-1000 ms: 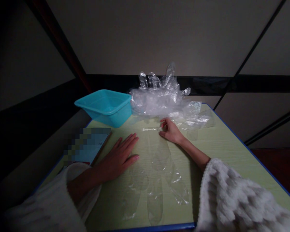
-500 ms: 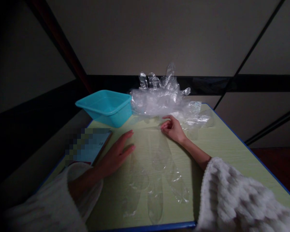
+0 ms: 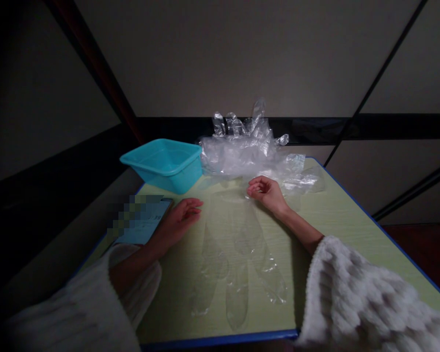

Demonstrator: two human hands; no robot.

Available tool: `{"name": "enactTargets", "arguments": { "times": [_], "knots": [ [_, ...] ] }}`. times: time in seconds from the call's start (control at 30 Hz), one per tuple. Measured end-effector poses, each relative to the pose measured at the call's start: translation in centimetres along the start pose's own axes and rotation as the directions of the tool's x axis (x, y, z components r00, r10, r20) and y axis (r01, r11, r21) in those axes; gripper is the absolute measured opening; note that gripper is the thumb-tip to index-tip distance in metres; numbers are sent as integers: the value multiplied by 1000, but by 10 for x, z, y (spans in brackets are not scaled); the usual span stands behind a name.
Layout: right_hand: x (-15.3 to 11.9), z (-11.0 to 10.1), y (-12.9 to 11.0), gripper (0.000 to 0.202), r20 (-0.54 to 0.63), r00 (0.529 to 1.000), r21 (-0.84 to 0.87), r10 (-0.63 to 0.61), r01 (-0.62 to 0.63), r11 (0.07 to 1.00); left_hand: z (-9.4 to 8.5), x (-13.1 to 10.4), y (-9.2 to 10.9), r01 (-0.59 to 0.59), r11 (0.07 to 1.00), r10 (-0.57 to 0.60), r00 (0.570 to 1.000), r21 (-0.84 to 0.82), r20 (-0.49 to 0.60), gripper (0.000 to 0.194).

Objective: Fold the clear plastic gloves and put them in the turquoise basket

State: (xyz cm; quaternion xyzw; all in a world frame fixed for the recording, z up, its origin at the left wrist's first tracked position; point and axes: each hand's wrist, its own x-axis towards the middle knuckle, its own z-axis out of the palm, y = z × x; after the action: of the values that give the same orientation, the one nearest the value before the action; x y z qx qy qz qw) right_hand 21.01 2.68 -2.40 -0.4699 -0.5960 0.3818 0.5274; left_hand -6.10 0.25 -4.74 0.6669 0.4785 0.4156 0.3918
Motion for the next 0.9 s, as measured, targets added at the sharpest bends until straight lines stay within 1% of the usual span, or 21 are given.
{"name": "enactTargets", "arguments": {
  "times": [0.1,0.2,0.37,0.47,0.63,0.8,0.9],
  "knots": [
    [-1,0,0,34,71,997,-33,37,-35,999,0,0,-1,-8,1000,8,1000,-15,10,28],
    [-3,1,-1,36,100,994,-65,49,-42,997,0,0,-1,-14,1000,14,1000,-19,15,27],
    [-7,5,-3,26,60,998,-84,21,-16,996,1,-1,1,-5,1000,5,1000,-10,10,25],
    [-9,5,-6,24,18,1000,-73,-2,3,997,1,-1,2,1,1000,-1,1000,-10,5,25],
    [-12,2,-17,27,-33,999,-5,-30,30,1000,1,3,0,24,1000,-24,1000,-11,3,29],
    [-14,0,-23,33,-41,999,46,-21,23,999,1,8,2,30,1000,-30,999,4,19,44],
    [-14,1,-18,36,-38,999,67,-7,9,998,3,8,9,25,999,-26,1000,32,15,39]
  ]
}}
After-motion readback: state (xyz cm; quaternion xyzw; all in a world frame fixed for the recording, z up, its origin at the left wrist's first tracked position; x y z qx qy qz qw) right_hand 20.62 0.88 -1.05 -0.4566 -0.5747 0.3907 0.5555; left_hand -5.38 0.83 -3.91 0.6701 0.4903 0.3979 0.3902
